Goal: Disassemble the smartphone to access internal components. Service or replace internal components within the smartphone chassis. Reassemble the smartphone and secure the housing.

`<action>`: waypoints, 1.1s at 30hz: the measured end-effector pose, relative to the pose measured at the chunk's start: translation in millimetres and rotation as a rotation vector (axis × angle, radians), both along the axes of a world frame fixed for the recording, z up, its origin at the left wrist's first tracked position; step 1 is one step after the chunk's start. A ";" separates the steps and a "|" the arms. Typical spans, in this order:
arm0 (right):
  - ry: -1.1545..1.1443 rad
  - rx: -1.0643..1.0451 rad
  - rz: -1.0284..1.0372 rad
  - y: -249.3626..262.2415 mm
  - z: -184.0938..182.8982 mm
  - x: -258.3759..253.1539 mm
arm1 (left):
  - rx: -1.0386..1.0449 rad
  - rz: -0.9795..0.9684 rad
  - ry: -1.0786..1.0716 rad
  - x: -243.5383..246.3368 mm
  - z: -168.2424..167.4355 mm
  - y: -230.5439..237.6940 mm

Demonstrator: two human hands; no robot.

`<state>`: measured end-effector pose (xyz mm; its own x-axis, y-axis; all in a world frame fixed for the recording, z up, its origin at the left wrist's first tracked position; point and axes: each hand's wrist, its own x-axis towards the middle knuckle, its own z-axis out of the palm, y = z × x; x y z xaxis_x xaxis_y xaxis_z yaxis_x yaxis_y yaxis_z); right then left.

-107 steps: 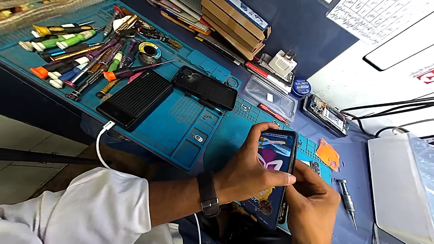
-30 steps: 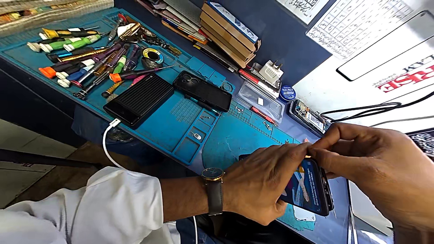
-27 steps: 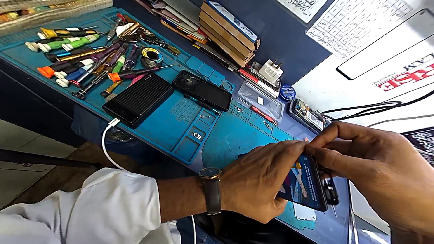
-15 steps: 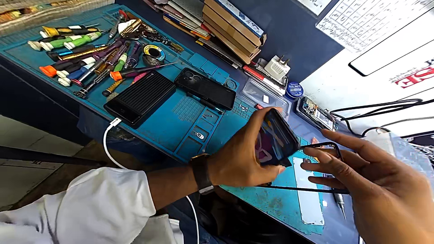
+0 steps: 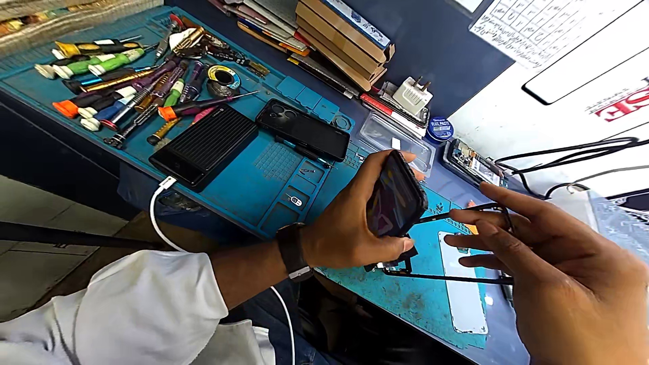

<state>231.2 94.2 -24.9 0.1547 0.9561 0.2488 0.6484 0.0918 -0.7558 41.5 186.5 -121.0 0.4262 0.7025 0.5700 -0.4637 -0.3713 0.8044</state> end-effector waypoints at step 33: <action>-0.160 0.291 -0.179 -60.4 -111.3 -43.0 | -0.956 -0.013 -0.484 9.6 10.4 14.2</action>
